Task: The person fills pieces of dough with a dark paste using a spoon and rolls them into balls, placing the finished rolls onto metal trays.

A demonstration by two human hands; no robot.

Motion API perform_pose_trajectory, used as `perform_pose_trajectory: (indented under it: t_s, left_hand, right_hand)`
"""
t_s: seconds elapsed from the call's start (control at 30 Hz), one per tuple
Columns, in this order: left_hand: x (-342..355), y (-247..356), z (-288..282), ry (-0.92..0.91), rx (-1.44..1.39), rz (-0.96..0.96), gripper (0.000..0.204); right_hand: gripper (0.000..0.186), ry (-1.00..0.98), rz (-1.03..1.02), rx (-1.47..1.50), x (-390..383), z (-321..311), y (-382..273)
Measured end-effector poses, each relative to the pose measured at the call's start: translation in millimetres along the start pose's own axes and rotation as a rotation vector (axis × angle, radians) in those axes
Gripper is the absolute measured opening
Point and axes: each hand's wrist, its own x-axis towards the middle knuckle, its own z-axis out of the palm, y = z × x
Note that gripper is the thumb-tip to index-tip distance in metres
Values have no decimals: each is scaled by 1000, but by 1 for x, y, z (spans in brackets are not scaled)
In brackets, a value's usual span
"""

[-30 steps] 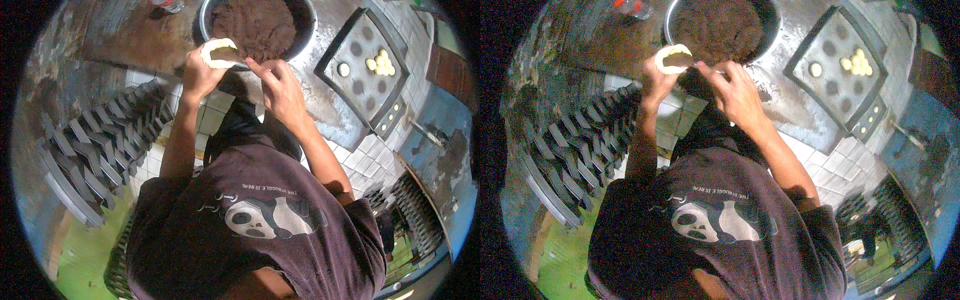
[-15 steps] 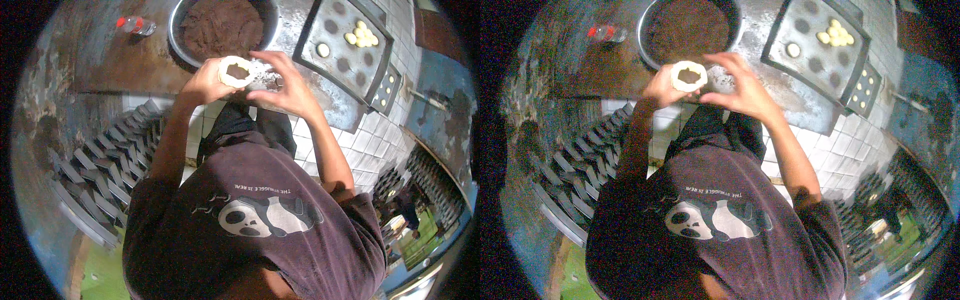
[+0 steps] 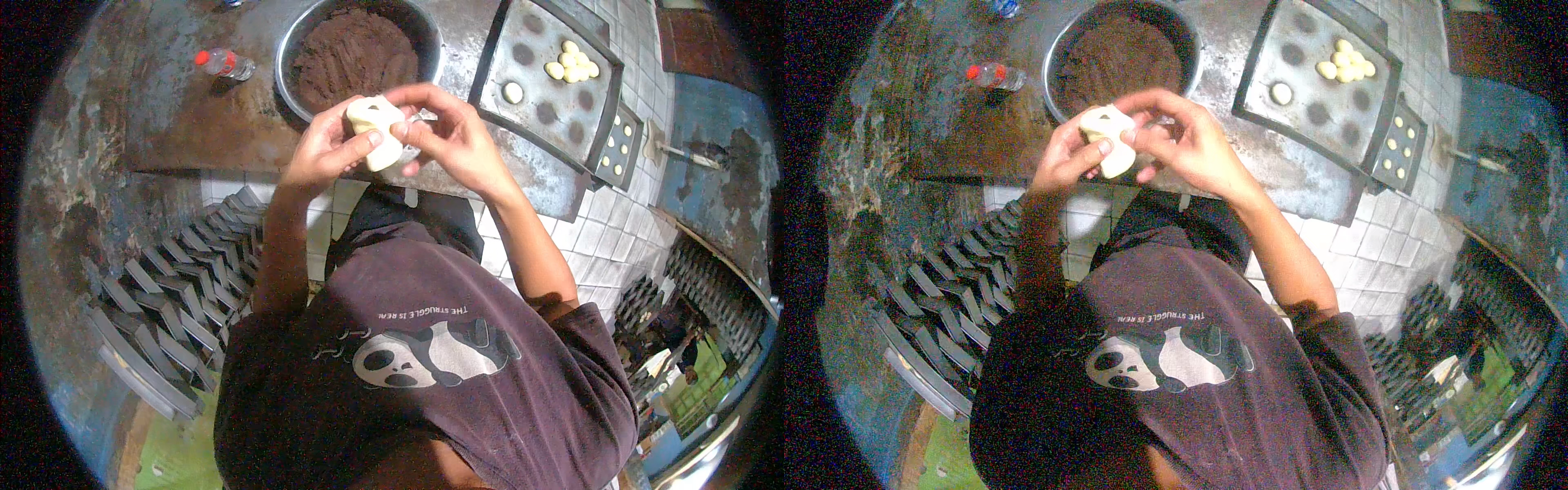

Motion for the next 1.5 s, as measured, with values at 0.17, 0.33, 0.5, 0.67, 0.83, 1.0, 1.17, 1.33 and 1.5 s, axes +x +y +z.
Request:
perform_pose_trajectory:
  t_s: [0.17,0.33,0.5,0.67,0.83,1.0,1.17,1.33,1.5]
  left_hand:
    - [-4,1,18,66,-85,11,35]
    - [0,15,16,11,-508,-79,35]
    - [9,31,40,251,-273,235,41]
    - [43,50,61,399,75,513,17]
    - [62,54,111,186,-82,420,21]
    - [93,55,160,90,-117,540,43]
    - [107,62,183,47,-167,601,66]
    - [135,56,224,-20,54,701,71]
    - [177,29,212,323,262,564,63]
  right_hand:
    - [80,-25,-657,-913,1,10,-31]
    - [47,-42,-676,-804,16,4,-38]
    - [19,118,-231,35,15,-3,-20]
    - [22,-110,-17,901,-2,4,0]
    - [60,344,-508,310,-4,-1,14]
    - [30,570,-593,40,-15,-45,5]
    - [28,280,-567,196,-54,-79,-22]
    - [35,420,-629,249,-73,-105,-52]
    - [25,118,-50,-547,-95,-192,-83]
